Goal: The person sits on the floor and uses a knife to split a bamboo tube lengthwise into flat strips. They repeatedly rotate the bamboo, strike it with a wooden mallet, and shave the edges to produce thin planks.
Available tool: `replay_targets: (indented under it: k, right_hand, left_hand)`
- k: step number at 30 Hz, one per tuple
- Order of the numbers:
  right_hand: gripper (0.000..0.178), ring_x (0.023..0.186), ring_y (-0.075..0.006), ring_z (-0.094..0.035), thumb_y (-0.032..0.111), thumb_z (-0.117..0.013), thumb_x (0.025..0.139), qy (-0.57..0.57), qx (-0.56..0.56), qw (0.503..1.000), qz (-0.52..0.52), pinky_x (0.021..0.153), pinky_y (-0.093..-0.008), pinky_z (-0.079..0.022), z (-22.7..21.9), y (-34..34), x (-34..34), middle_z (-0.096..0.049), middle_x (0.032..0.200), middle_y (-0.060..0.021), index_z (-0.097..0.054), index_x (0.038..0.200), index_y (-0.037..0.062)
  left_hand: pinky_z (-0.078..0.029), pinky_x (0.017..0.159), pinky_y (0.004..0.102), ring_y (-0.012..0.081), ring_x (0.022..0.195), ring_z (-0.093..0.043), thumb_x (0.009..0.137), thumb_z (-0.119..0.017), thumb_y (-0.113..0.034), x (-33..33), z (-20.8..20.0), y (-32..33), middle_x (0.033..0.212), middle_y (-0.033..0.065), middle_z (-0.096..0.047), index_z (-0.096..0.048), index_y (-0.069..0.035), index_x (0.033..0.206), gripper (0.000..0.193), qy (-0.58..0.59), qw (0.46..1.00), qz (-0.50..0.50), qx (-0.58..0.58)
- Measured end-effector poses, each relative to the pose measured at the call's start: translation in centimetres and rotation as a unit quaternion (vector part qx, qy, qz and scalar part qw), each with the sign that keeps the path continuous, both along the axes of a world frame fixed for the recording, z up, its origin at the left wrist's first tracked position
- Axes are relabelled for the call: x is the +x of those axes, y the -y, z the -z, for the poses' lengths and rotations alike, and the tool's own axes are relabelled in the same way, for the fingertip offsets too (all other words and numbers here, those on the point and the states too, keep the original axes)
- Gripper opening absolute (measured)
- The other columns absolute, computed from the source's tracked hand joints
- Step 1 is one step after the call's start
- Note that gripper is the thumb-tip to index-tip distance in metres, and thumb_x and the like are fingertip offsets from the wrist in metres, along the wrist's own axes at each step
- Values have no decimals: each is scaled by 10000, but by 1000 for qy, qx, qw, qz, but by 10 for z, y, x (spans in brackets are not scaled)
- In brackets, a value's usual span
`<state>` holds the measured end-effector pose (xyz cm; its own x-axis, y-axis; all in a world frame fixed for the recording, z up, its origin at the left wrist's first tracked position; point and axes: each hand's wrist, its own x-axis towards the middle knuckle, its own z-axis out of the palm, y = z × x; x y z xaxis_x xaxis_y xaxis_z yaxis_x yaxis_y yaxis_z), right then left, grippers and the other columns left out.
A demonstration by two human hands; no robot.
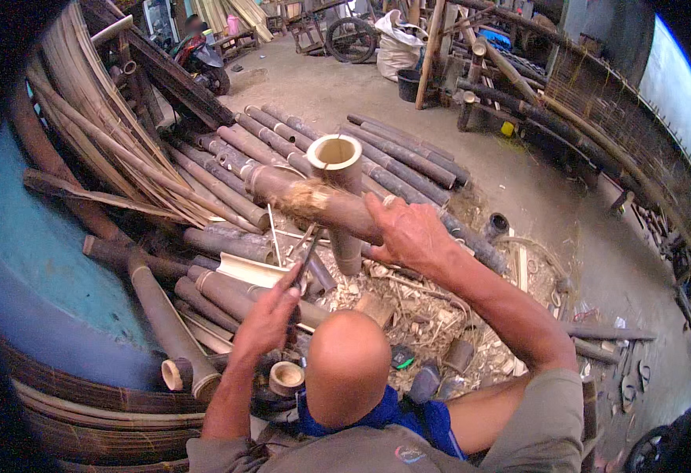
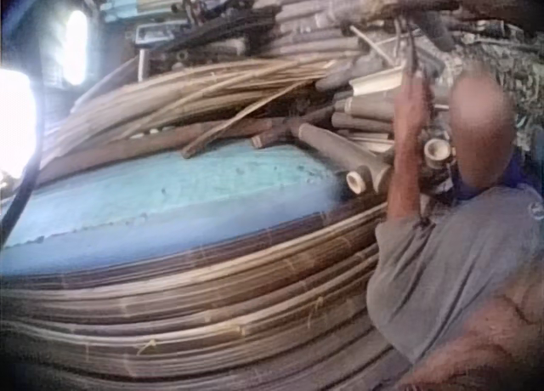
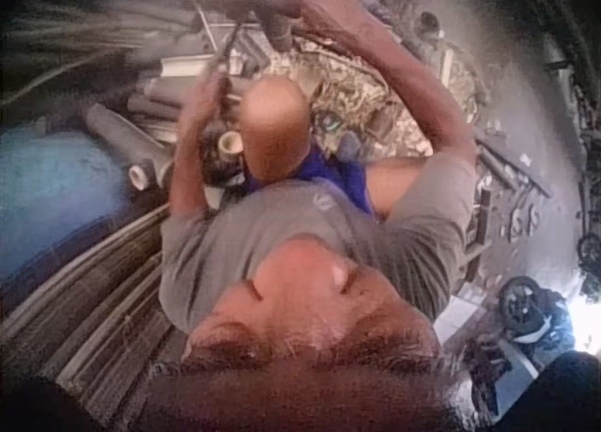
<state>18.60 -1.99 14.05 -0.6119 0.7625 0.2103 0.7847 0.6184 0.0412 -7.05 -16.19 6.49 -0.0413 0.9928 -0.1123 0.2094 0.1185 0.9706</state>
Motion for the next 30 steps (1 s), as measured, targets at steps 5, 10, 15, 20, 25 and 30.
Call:
replay_targets:
  k: [5,10,15,20,25,30]
  right_hand:
    - [851,874,-400,-702,348,-819,702,-56,-7,998,13,745,-458,-583,18,5,4,-680,989,-243,-426,1420,114]
    - [787,950,-395,-702,275,-849,694,-327,166,929,-45,798,-440,-579,-65,6,-8,-679,1123,-239,-493,1374,104]
    - [812,898,-362,-713,276,-854,727,-493,93,862,-78,776,-444,-573,-64,13,-39,-683,1056,-233,-424,1379,54]
    - [817,826,-395,-698,448,-765,733,-9,-141,990,29,677,-525,-562,77,-29,-25,-669,952,-250,-437,1374,64]
    - [815,846,-383,-692,403,-781,718,-51,-31,996,71,708,-499,-574,53,-24,-18,-668,1045,-230,-457,1398,93]
    - [912,945,-410,-681,373,-840,722,-411,122,903,-2,789,-477,-564,-42,-16,-34,-657,1125,-216,-387,1453,68]
  left_hand:
    - [-434,1000,361,263,1108,-589,1066,-458,-333,-8,42,-12,1174,189,-638,-450,-85,1489,490,-90,996,12,23]
    - [-447,597,264,84,666,-444,1069,-462,-335,-8,26,-19,754,-28,-445,-436,-116,1506,490,-11,1000,15,-5]
    - [-468,511,285,99,587,-495,1056,-466,-308,-20,33,-20,728,-12,-462,-464,-147,1493,467,-21,1000,7,12]
    - [-510,694,354,175,697,-586,1039,-497,-366,-40,133,-39,760,53,-584,-472,-53,1461,526,-168,986,-14,15]
    - [-451,602,315,129,644,-501,1036,-509,-370,-12,103,-48,733,23,-548,-507,-59,1434,506,-4,998,-7,-65]
    - [-480,737,326,156,758,-536,1034,-507,-360,-36,120,-54,836,52,-590,-517,-34,1417,503,-46,999,4,-27]
